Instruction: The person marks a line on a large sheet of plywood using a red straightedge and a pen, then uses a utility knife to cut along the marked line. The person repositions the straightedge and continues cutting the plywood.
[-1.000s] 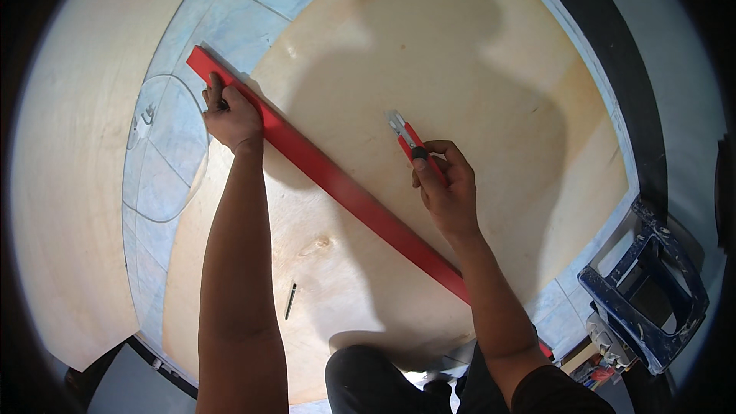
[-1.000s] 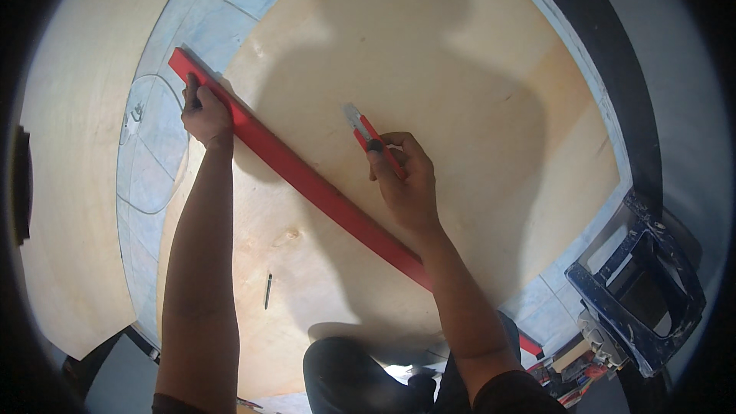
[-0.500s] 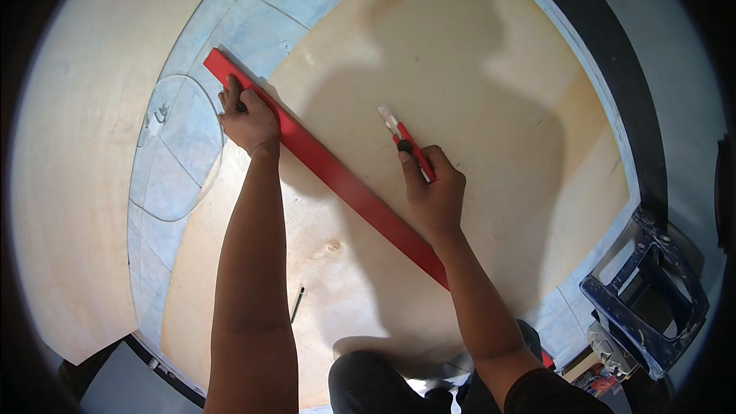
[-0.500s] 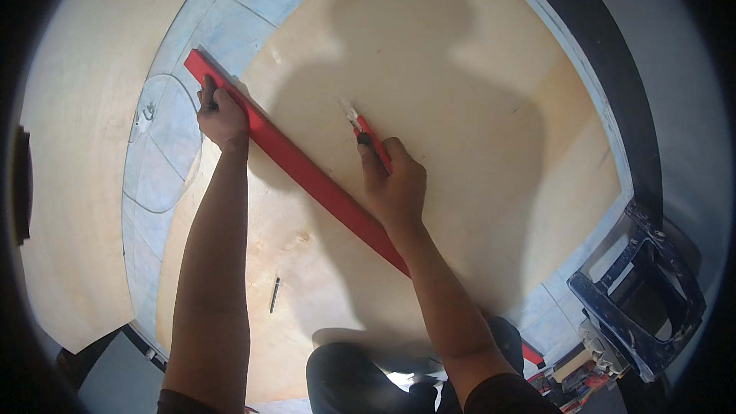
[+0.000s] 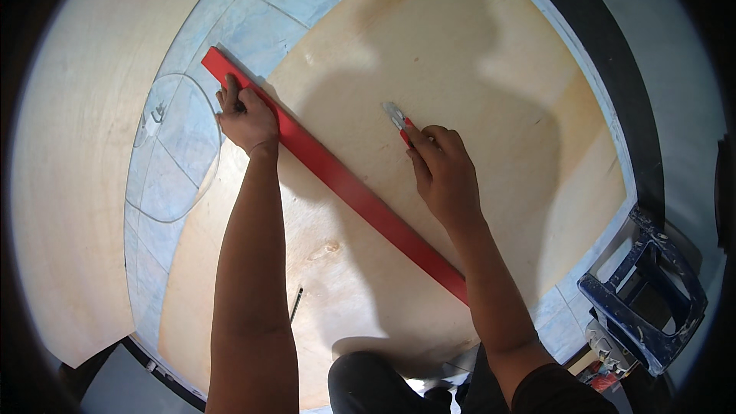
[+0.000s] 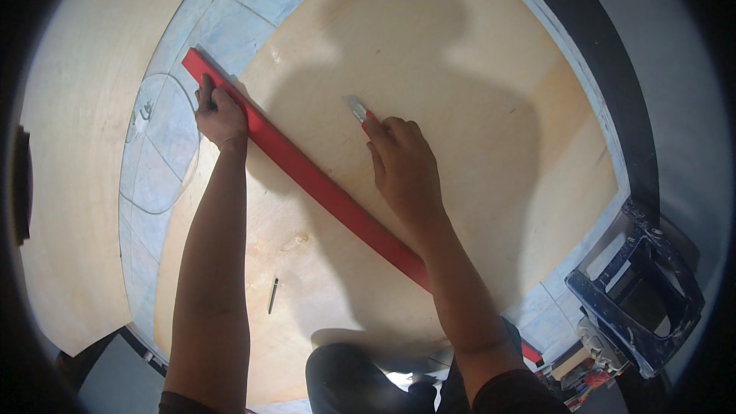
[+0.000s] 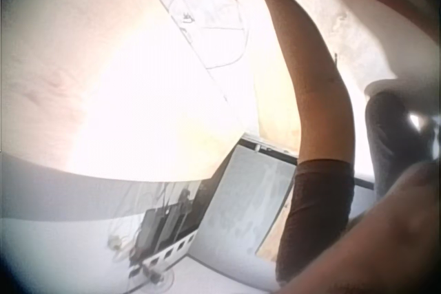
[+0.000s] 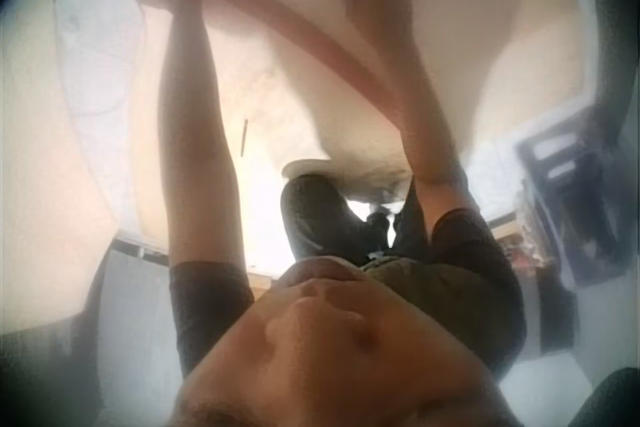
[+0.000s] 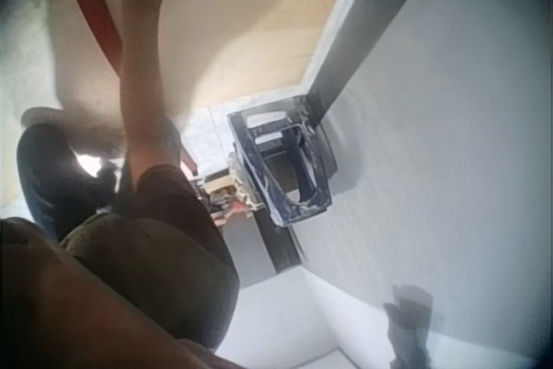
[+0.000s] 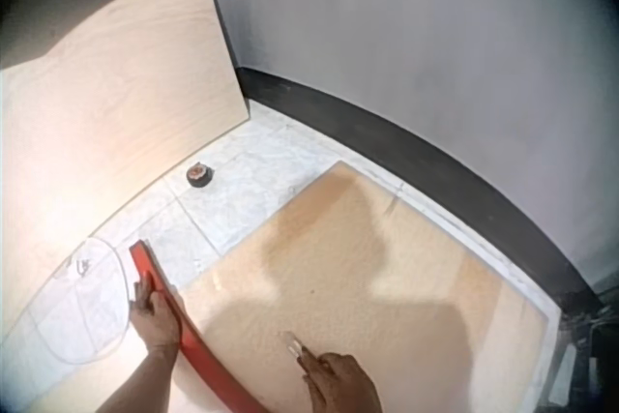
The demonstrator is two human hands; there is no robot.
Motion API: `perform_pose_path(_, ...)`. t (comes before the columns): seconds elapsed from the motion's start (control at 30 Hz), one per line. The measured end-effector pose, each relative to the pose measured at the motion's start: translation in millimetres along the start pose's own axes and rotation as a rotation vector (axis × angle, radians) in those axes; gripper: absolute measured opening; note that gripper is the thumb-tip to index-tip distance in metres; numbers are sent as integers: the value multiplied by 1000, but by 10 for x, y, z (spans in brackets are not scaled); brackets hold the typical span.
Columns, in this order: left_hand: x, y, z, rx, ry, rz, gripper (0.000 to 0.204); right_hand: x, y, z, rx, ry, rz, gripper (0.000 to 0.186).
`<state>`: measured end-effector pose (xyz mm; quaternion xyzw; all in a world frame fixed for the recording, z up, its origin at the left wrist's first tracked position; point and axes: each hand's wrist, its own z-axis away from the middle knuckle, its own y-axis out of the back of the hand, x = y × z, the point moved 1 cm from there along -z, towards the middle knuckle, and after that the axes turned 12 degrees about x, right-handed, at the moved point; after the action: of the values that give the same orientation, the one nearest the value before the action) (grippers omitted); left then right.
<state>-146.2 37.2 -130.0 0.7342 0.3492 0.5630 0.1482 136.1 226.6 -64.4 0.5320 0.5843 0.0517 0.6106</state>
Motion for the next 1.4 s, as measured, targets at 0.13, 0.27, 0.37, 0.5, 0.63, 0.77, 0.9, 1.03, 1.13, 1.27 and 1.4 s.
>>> perform_pose_path(0.13, -29, -2, -4, 69, -27, 11, 55, 64, -62, 0, -36, -4, 29, 28)
perform_pose_path(0.27, -3, -14, 0, 39, -13, -16, 55, 167, -245, 154, 143, 33, -31, 26)
perform_pose_path(0.37, 3, -2, -13, 45, -26, -25, 55, 200, -370, 201, 268, 66, -66, 21)
perform_pose_path(0.5, 115, 35, 38, 18, 29, -14, 54, 244, -396, 184, 300, 49, -65, 18)
perform_pose_path(0.63, 150, 22, 61, 59, 7, -8, 53, 270, -406, 211, 263, -3, -26, 17)
perform_pose_path(0.77, 34, 34, -11, 141, -127, -39, 52, 153, -372, 166, 313, 11, -88, 19)
perform_pose_path(0.9, 137, 38, 46, 121, -59, -18, 52, 246, -345, 195, 307, 124, -65, 24)
perform_pose_path(1.03, 190, 47, 63, 113, -55, -15, 53, 296, -364, 220, 304, 121, -70, 23)
perform_pose_path(1.13, 136, 47, 35, 109, -72, -11, 53, 274, -376, 211, 298, 99, -70, 23)
perform_pose_path(1.27, 131, 19, 39, 117, -85, -30, 53, 291, -390, 226, 281, 66, -67, 25)
perform_pose_path(1.4, 91, 25, 6, 131, -127, -56, 53, 97, -268, 122, 253, -37, -76, 29)
